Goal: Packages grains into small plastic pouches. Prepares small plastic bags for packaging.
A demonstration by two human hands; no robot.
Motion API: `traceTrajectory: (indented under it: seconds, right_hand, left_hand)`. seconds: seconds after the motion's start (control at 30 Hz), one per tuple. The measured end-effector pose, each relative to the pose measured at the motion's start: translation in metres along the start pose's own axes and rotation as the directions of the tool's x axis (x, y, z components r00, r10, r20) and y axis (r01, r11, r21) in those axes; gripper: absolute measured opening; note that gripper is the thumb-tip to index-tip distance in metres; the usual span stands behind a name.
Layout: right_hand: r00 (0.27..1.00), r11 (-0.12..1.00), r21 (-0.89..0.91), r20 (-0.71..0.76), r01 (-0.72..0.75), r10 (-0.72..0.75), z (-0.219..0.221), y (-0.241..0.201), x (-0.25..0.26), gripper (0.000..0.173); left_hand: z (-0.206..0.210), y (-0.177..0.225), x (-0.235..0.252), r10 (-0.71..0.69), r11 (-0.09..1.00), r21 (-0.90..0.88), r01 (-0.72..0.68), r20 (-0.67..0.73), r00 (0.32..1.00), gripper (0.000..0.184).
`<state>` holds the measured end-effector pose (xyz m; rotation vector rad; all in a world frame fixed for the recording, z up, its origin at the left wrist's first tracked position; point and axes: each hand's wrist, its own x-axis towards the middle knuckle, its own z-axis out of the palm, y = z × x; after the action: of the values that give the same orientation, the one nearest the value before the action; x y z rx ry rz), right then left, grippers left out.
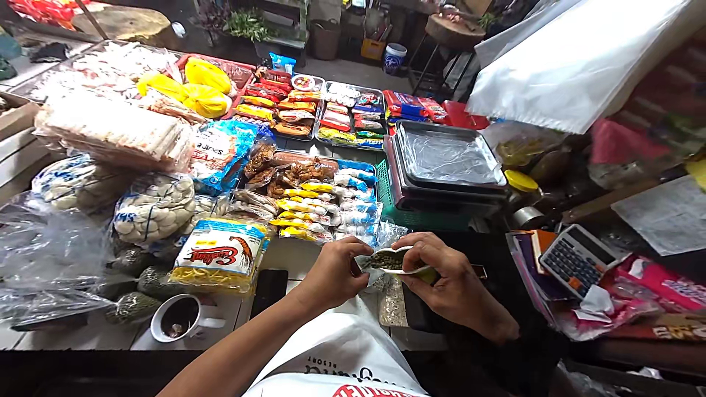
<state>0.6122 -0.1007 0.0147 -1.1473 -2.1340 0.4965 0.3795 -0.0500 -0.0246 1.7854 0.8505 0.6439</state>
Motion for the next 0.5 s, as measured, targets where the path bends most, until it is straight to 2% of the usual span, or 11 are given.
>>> traceTrajectory:
  seconds: [0.1,0.27,0.33,0.43,0.5]
  right_hand:
    - [0.999,0.997,0.075,-0.039,-0.015,0.018,0.004,0.005,-0.003,0.013]
    - [0.987,0.949,0.313,-0.132,-0.044,0.089,0.015,0.02,-0.018,0.016]
    - [0.985,0.959,0.282,-0.159,-0.022,0.069,0.017,0.021,-0.02,0.016]
    - [0.986,0.993,0.113,-0.164,0.044,-0.025,0.016,0.014,-0.015,0.012]
    - [0.988,0.995,0.076,-0.147,0.06,-0.048,0.015,0.007,-0.011,0.011]
  left_hand:
    - [0.0,-0.003,-0.001,0.02,1.0,-0.016,-0.02,-0.019,1.0,0.034]
    - [-0.002,-0.005,-0.003,0.017,0.999,-0.033,-0.019,-0.034,0.999,0.034]
    - [-0.003,-0.005,-0.004,0.012,0.999,-0.038,-0.013,-0.034,0.999,0.034]
    - [-0.003,-0.003,-0.003,0.006,0.999,-0.037,-0.007,-0.027,1.0,0.034]
    - [-0.003,-0.004,-0.003,0.016,0.999,-0.032,-0.017,-0.023,1.0,0.034]
